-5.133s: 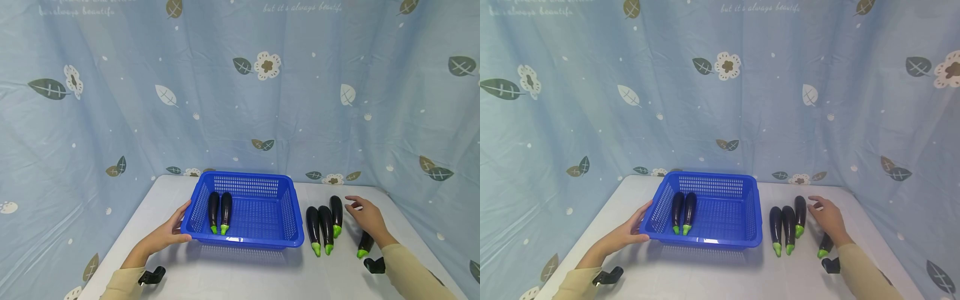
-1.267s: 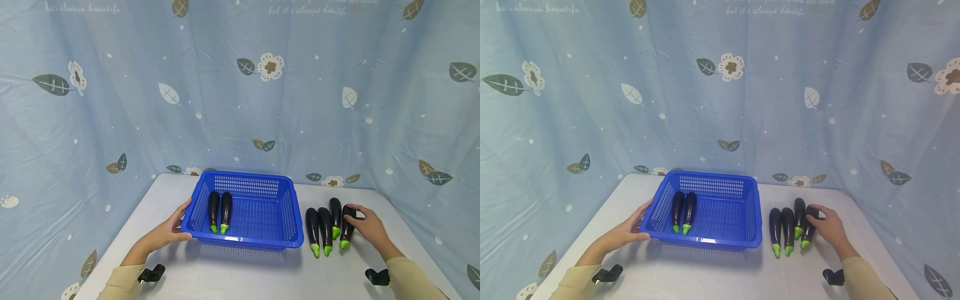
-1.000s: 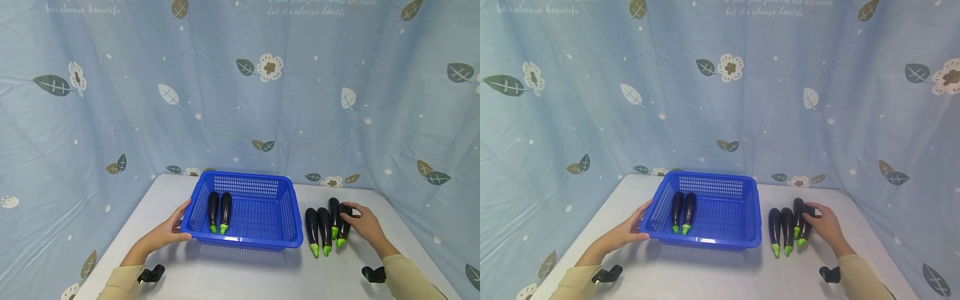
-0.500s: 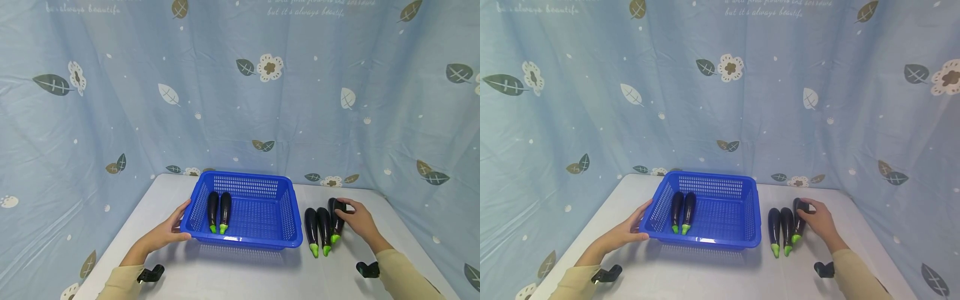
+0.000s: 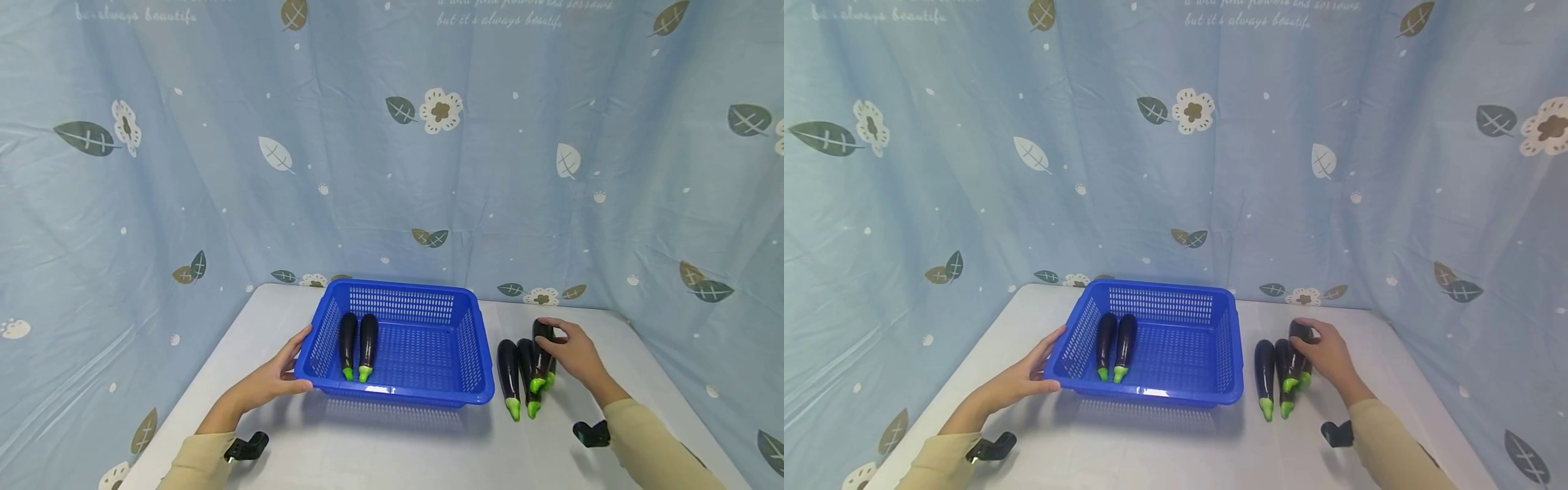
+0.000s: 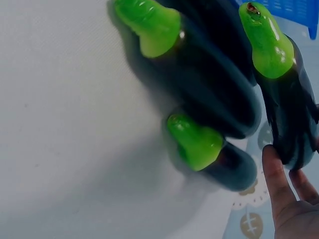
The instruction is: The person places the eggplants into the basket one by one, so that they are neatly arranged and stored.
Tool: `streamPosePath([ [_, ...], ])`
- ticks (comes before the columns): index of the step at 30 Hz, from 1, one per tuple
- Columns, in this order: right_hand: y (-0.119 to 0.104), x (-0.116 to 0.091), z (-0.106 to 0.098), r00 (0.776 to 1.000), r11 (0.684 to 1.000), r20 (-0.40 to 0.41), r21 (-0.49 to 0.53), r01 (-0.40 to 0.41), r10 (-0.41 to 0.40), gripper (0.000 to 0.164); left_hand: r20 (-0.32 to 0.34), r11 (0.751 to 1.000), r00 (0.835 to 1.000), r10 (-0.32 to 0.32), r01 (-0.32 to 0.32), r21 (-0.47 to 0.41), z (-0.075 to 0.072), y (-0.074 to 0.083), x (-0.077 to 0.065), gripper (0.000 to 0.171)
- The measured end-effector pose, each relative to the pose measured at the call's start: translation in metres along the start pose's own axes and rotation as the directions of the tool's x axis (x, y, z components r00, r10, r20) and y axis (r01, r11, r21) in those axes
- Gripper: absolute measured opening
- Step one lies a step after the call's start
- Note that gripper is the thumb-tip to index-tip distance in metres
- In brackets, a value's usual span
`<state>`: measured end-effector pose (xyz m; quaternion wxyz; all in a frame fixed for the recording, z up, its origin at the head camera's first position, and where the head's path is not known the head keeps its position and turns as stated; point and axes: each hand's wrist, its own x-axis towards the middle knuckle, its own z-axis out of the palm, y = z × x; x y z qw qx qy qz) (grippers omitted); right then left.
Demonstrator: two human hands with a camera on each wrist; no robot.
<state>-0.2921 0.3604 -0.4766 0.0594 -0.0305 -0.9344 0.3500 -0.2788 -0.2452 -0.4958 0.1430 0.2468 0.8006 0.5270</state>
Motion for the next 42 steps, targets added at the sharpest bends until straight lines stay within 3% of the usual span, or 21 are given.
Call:
streamPosePath([
  [22, -0.034, 0.005, 0.009, 0.994, 0.993, -0.008, 0.031, 0.111, -0.11, 0.053, 0.002, 1.0, 1.0, -0.011, 0.011, -0.012, 0.0, 0.001, 0.0, 0.101],
  [42, -0.061, 0.017, 0.008, 0.99, 0.99, 0.003, 0.03, 0.139, -0.139, 0.054, 0.0, 1.0, 1.0, -0.004, 0.004, -0.01, 0.0, -0.001, 0.001, 0.102],
])
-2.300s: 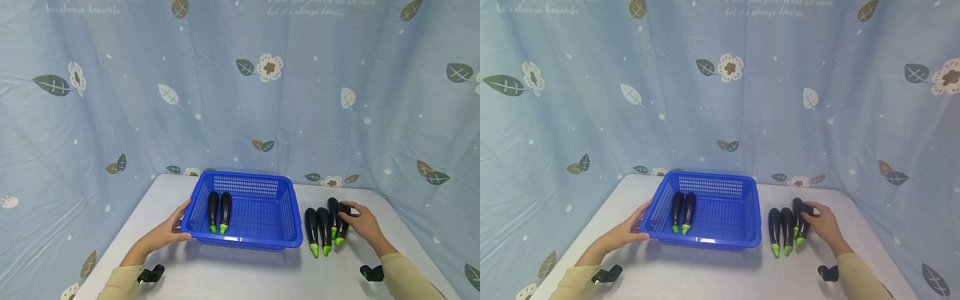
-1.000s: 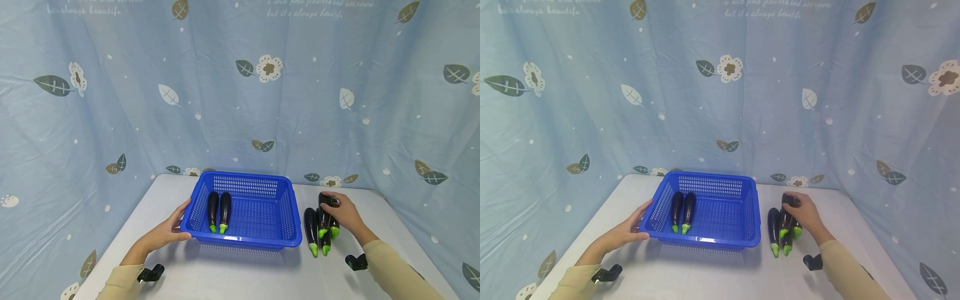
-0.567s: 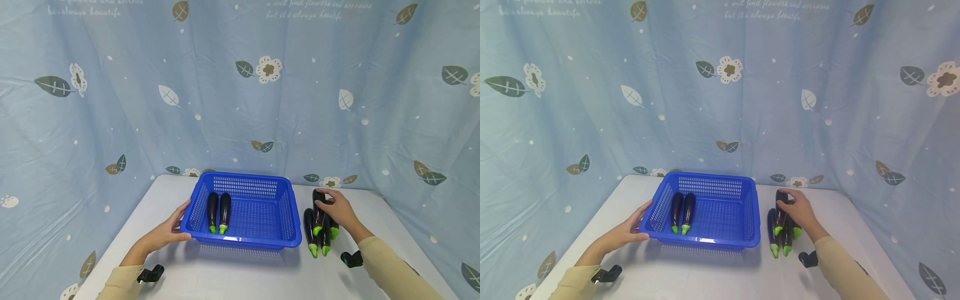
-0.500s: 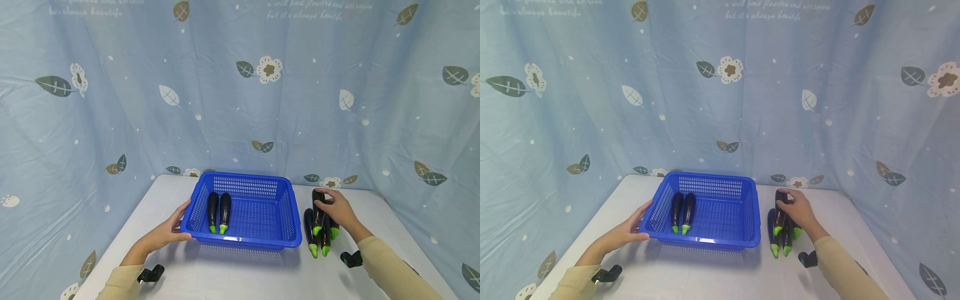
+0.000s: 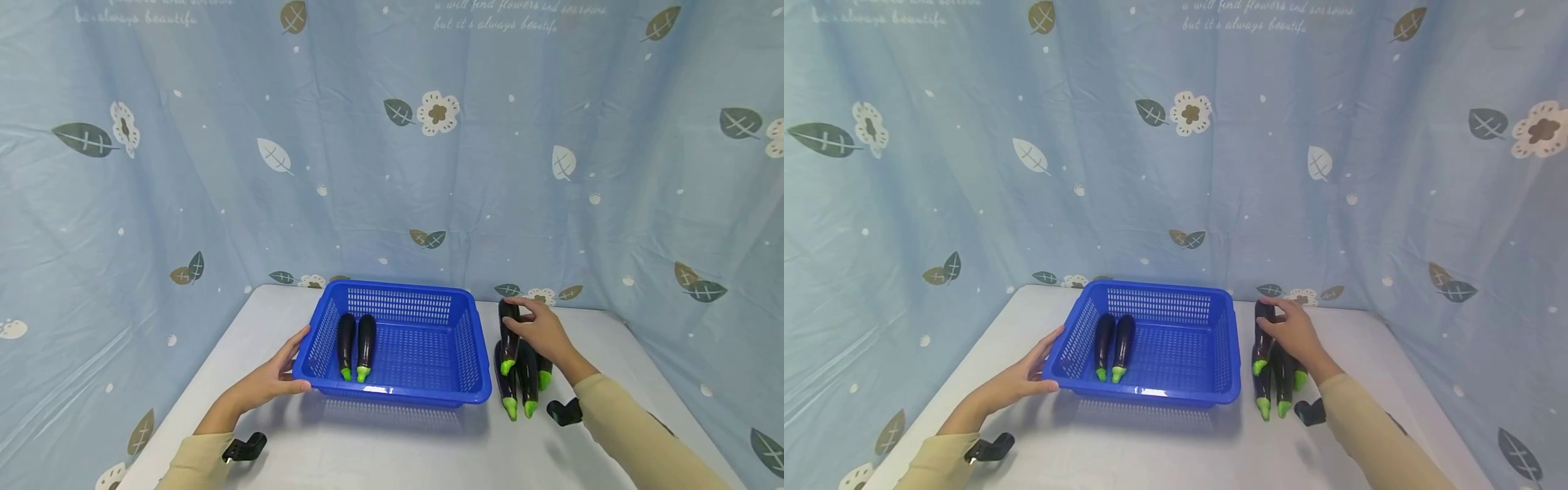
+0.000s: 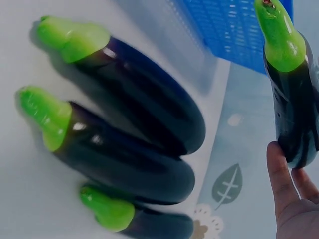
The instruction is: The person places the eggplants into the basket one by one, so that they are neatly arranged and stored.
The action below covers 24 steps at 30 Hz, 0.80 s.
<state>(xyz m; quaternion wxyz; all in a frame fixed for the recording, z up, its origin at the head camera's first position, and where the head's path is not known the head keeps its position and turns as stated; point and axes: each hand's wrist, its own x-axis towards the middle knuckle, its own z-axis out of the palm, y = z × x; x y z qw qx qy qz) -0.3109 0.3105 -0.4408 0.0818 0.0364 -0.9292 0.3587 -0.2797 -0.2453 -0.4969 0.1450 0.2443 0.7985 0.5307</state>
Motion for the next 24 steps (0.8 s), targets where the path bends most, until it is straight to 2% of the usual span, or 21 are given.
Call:
streamPosePath([
  [11, -0.02, 0.008, 0.004, 0.999, 0.999, 0.008, 0.019, 0.033, -0.033, 0.054, -0.008, 1.0, 1.0, -0.008, 0.008, 0.009, 0.0, -0.002, 0.0, 0.101],
  [18, -0.028, 0.011, 0.007, 0.998, 0.997, -0.005, 0.05, 0.066, -0.066, 0.051, -0.004, 1.0, 1.0, 0.025, -0.025, -0.009, 0.0, -0.002, 0.0, 0.101],
  [24, -0.037, 0.011, 0.009, 0.998, 0.996, -0.002, 0.059, 0.064, -0.064, 0.05, -0.012, 1.0, 1.0, 0.023, -0.023, 0.007, 0.001, -0.002, -0.001, 0.101],
])
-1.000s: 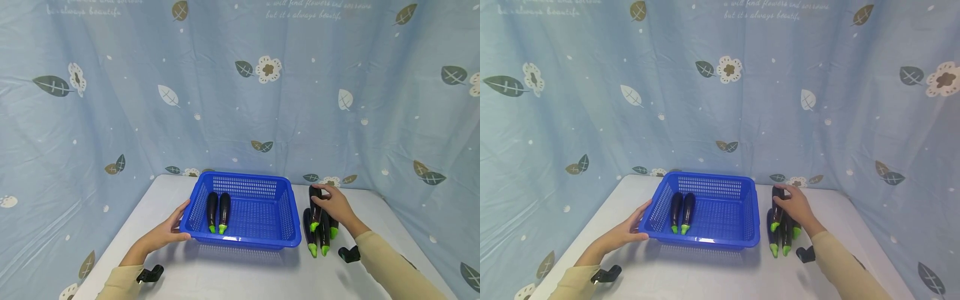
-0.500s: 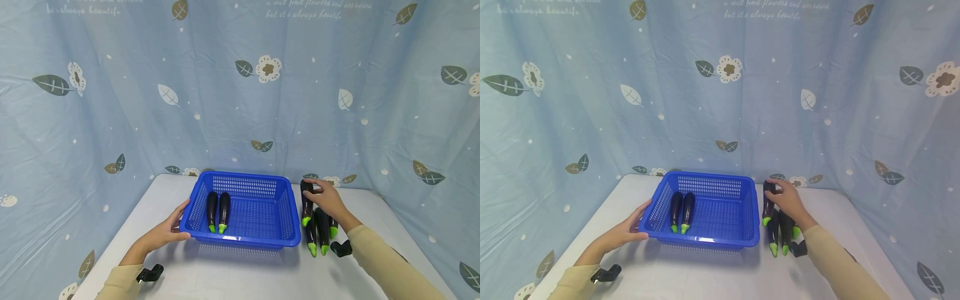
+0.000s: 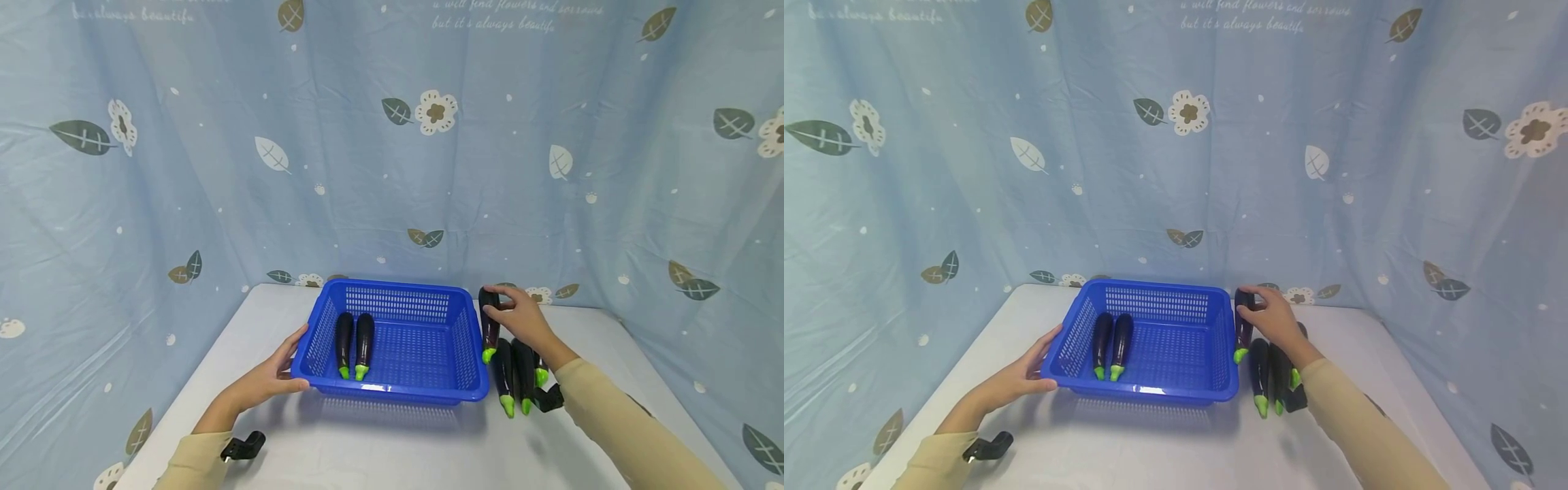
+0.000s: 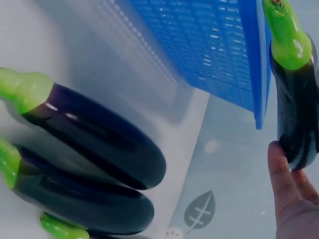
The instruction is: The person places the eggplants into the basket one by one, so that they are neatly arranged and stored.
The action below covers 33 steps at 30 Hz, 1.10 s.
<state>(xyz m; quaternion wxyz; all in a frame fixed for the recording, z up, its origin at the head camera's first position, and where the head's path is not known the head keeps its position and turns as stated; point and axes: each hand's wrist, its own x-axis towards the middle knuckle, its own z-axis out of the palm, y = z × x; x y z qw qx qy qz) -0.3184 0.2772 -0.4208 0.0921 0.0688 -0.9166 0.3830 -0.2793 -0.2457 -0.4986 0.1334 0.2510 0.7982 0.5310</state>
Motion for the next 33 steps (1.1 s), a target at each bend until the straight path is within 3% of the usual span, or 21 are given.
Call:
streamPosePath([
  [16, -0.023, 0.012, 0.023, 0.999, 0.999, 0.048, 0.052, 0.01, -0.013, 0.05, -0.008, 1.0, 1.0, -0.008, 0.008, 0.008, 0.001, 0.002, -0.001, 0.101],
  [33, -0.043, 0.022, 0.047, 0.997, 0.999, 0.077, 0.029, 0.024, -0.026, 0.047, -0.013, 1.0, 1.0, -0.01, 0.01, 0.015, 0.001, 0.0, -0.001, 0.102],
])
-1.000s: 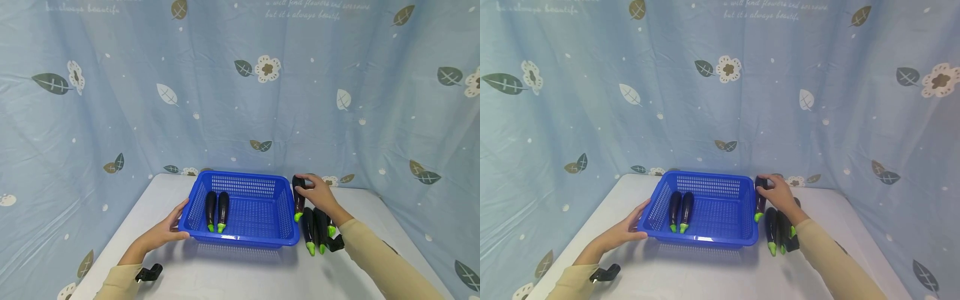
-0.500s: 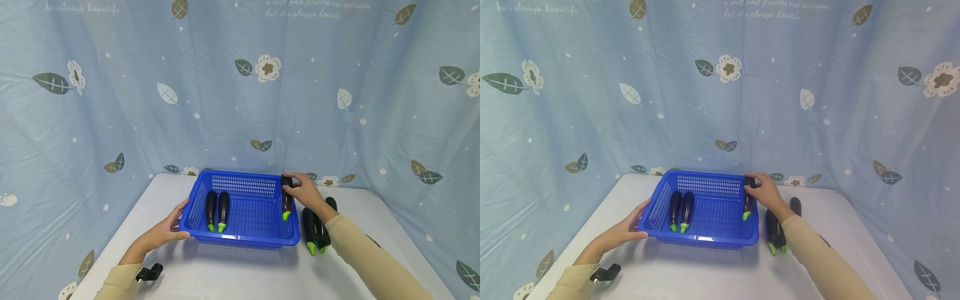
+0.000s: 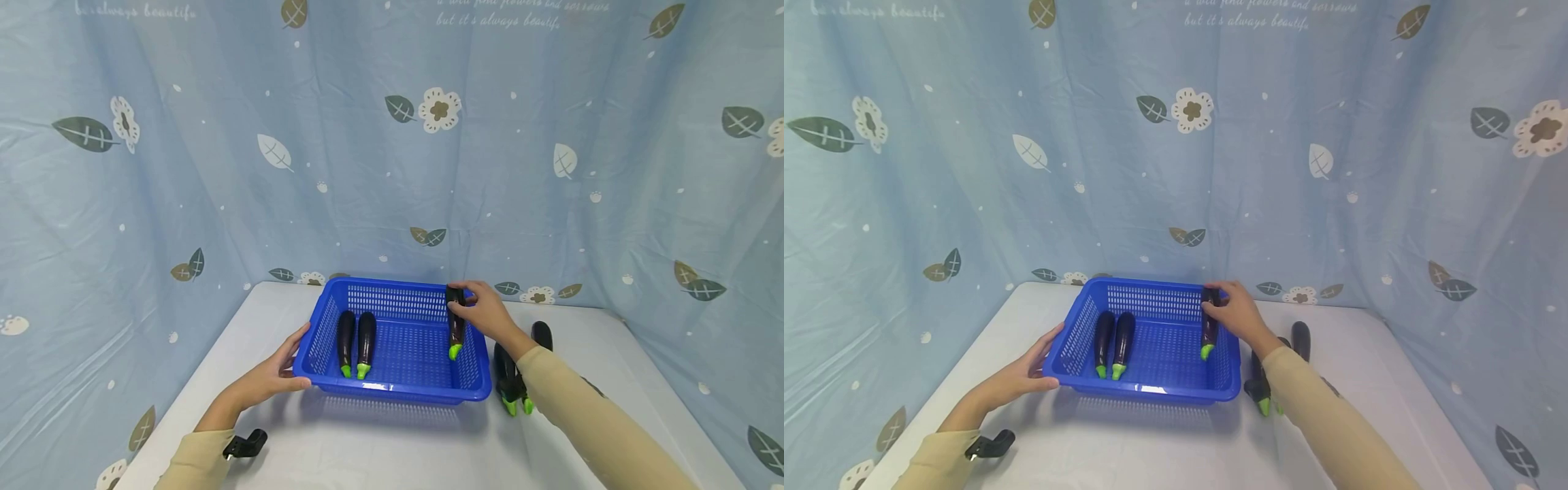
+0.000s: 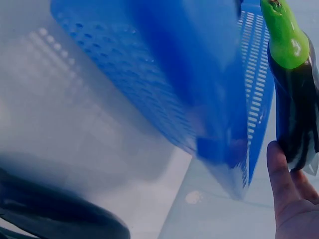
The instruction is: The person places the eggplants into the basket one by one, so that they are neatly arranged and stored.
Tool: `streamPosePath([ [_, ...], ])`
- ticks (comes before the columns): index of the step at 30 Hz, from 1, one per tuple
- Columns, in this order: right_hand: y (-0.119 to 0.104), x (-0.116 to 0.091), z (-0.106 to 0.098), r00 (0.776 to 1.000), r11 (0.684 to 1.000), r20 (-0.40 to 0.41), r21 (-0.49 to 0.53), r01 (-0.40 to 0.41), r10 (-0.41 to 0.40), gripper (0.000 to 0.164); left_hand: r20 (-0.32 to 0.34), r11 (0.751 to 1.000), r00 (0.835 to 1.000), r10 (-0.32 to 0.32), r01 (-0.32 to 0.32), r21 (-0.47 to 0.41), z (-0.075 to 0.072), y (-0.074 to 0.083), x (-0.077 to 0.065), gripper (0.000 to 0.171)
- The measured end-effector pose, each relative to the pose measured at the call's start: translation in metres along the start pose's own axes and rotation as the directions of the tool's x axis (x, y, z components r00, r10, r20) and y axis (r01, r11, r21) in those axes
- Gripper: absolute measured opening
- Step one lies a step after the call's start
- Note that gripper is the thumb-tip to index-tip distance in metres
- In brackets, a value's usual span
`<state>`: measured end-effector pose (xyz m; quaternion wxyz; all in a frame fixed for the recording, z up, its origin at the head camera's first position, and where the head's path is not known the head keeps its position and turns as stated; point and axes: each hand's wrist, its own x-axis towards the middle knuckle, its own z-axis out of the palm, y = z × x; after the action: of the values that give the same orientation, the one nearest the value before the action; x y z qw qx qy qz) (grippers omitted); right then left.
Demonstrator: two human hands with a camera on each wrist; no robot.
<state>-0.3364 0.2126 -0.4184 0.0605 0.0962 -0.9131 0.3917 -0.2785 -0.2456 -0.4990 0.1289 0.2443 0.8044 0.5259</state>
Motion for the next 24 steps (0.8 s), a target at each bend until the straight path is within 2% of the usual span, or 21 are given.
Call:
streamPosePath([
  [6, -0.005, 0.006, 0.003, 1.0, 0.999, 0.004, 0.02, 0.026, -0.026, 0.048, 0.0, 1.0, 1.0, 0.001, -0.001, 0.007, 0.0, 0.0, 0.0, 0.102],
  [14, -0.014, 0.013, 0.011, 0.999, 0.999, 0.031, 0.033, 0.022, -0.023, 0.049, -0.001, 1.0, 1.0, 0.003, -0.003, -0.012, 0.0, -0.001, 0.0, 0.102],
  [24, -0.02, 0.02, 0.03, 0.997, 0.99, 0.076, 0.138, 0.013, -0.024, 0.045, 0.001, 1.0, 1.0, -0.002, 0.002, -0.007, 0.0, 0.001, 0.0, 0.102],
])
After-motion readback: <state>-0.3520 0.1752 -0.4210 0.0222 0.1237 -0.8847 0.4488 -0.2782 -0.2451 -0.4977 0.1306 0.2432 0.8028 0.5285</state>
